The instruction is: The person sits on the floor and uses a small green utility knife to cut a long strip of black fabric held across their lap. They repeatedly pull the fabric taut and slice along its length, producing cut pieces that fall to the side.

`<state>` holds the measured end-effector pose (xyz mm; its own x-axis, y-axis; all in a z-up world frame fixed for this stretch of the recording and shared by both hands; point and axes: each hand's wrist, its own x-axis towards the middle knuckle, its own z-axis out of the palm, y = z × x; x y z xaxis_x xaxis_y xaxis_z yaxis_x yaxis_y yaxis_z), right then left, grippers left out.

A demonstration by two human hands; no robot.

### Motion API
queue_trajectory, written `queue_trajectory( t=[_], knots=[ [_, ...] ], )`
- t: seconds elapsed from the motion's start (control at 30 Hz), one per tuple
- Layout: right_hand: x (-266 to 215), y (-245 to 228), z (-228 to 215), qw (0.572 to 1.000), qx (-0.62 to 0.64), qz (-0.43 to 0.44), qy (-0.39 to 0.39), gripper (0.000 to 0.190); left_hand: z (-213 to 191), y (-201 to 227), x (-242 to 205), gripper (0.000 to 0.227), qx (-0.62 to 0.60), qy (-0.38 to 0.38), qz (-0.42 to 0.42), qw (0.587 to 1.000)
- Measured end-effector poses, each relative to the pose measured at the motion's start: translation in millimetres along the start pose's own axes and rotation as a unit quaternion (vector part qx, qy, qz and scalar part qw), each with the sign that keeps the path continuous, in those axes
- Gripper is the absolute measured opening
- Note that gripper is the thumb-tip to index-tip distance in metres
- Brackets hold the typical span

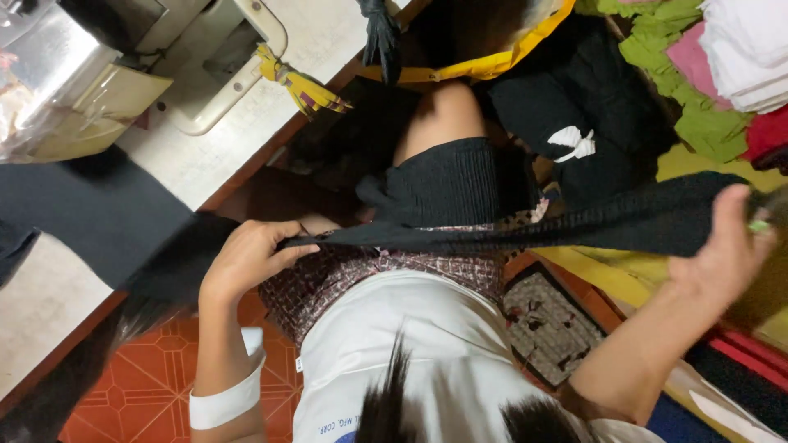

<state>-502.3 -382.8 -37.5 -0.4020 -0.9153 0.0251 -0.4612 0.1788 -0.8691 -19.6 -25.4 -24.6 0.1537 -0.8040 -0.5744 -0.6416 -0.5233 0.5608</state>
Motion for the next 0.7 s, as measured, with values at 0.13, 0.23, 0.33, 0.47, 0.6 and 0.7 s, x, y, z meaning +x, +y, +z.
queue_trajectory(
  t=[0.13, 0.23, 0.33, 0.47, 0.6, 0.7],
  knots=[
    [3, 33, 67, 0.986, -0.128, 0.050, -0.098, 0.075, 15, -37, 32, 0.028, -0.200, 0.022, 0.031, 0.979],
    [11, 102, 123, 0.985, -0.061, 0.065, -0.147, 0.036, 43, -77, 66, 0.032, -0.303, 0.043, -0.052, 0.951],
    [22, 166, 152, 0.979, -0.129, -0.042, -0.150, 0.026, 47, -80, 76, 0.035, -0.084, 0.111, -0.100, 0.985],
    [10, 171, 143, 0.919, -0.274, -0.258, -0.118, 0.026, 41, -57, 56, 0.031, -0.125, 0.171, -0.070, 0.975],
    [-59, 73, 125, 0.866, -0.414, -0.261, -0.107, 0.064, 22, -9, 20, 0.015, -0.321, 0.172, -0.037, 0.931],
    [-127, 14, 139, 0.867, -0.301, -0.373, -0.136, 0.053, 27, -5, 21, 0.010, -0.267, 0.211, -0.037, 0.940]
  ],
)
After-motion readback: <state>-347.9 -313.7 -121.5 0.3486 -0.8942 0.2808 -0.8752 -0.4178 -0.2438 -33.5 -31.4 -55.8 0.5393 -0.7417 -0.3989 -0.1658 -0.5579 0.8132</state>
